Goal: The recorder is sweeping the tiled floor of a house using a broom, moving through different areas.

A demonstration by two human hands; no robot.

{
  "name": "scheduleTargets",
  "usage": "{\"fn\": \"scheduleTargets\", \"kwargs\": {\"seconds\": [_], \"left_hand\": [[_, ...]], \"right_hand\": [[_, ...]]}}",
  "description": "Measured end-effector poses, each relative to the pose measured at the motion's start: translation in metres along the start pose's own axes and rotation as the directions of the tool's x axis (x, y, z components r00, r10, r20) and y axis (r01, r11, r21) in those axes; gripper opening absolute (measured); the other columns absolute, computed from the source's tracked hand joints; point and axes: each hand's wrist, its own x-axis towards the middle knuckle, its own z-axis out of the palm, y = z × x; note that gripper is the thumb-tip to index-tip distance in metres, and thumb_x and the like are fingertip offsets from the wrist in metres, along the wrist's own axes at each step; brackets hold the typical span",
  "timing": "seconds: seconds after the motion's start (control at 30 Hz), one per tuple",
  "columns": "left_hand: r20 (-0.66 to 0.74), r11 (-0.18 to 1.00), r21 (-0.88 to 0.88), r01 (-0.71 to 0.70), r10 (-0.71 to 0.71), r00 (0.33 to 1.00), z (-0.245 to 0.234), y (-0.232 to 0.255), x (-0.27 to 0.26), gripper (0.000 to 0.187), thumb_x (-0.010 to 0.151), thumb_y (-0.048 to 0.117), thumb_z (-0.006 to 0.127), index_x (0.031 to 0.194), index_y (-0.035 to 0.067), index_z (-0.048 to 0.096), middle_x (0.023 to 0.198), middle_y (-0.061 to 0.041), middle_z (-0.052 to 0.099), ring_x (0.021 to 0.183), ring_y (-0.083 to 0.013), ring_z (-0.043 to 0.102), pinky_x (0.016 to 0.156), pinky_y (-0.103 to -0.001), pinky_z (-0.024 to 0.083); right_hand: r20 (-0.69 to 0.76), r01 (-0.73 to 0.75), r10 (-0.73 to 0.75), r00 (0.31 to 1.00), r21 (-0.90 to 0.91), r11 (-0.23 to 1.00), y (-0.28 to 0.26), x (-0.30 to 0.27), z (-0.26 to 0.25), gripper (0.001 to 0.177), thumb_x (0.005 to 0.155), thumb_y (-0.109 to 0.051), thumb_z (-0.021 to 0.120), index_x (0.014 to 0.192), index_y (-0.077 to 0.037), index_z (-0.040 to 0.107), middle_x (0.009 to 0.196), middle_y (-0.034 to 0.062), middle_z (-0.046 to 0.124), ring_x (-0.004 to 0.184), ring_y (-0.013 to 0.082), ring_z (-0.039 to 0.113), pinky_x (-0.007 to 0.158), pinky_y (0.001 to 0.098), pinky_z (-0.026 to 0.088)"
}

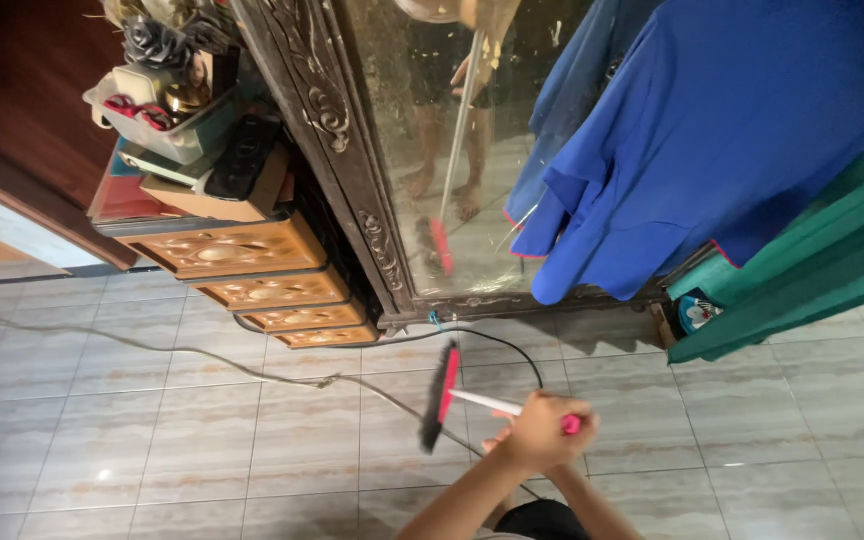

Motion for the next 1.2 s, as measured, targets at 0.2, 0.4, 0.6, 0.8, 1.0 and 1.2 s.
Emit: {"fn": "scheduleTargets", "kwargs": {"seconds": [0.2,0.4,0.6,0.8,1.0,1.2], "left_hand": [[0.03,0.995,-0.095,-0.017,0.02,0.999,-0.017,0.04,0.007,0.025,0.094,0.009,0.069,0.074,0.004,0.056,0.063,-0.013,0.052,0.053,-0.0266,0.052,0.058,-0.031,0.044],[-0.019,0.997,-0.071,0.038,-0.039,0.999,-0.036,-0.019,-0.045,0.013,0.092,0.012,0.073,0.084,0.003,0.067,0.069,-0.016,0.06,0.059,-0.028,0.058,0.06,-0.036,0.046],[-0.249,0.957,0.059,0.285,-0.262,0.933,-0.056,-0.083,-0.101,0.013,0.087,0.011,0.074,0.085,-0.001,0.071,0.074,-0.021,0.063,0.066,-0.0329,0.059,0.062,-0.041,0.049],[-0.293,0.934,0.279,0.222,-0.138,0.946,-0.027,-0.094,-0.08,0.015,0.085,0.013,0.073,0.078,0.0,0.07,0.074,-0.019,0.066,0.068,-0.0373,0.065,0.063,-0.042,0.052],[0.002,0.946,0.198,0.258,-0.263,0.965,-0.019,-0.006,-0.043,0.025,0.085,0.014,0.073,0.067,0.001,0.061,0.065,-0.015,0.064,0.06,-0.0343,0.064,0.065,-0.04,0.052],[0.017,0.997,-0.037,0.068,-0.068,0.998,-0.042,0.027,-0.027,0.024,0.091,0.011,0.073,0.073,0.001,0.06,0.066,-0.013,0.06,0.064,-0.0302,0.057,0.07,-0.039,0.046]], "right_hand": [[-0.37,0.507,-0.574,0.731,-0.269,0.819,-0.122,-0.047,0.006,0.066,0.075,-0.036,0.087,0.122,-0.003,0.054,0.117,0.0066,0.06,0.108,0.017,0.06,0.085,0.0353,0.055],[-0.023,0.043,-0.046,0.999,-0.122,0.992,-0.017,-0.005,0.0,0.039,0.085,-0.04,0.074,0.111,-0.011,0.07,0.11,0.0069,0.072,0.104,0.0211,0.068,0.085,0.0368,0.056],[0.062,0.065,-0.031,0.998,-0.69,0.721,-0.085,0.004,0.055,0.026,0.085,-0.038,0.071,0.093,-0.013,0.075,0.095,0.0052,0.077,0.091,0.0199,0.075,0.075,0.0367,0.056],[0.096,0.306,-0.318,0.943,-0.621,0.722,-0.124,-0.022,0.107,0.027,0.089,-0.036,0.072,0.103,-0.013,0.072,0.103,0.0044,0.074,0.095,0.0225,0.072,0.078,0.0366,0.055],[0.123,0.54,-0.581,0.804,-0.558,0.63,-0.15,-0.014,0.06,0.029,0.094,-0.035,0.073,0.113,-0.013,0.07,0.112,0.0036,0.072,0.099,0.0251,0.068,0.081,0.0365,0.053],[0.197,0.32,-0.417,0.887,0.39,0.863,-0.157,-0.021,0.015,0.046,0.085,-0.026,0.061,0.131,-0.018,0.059,0.132,-0.0025,0.059,0.127,0.0235,0.056,0.109,0.0369,0.043]]}}
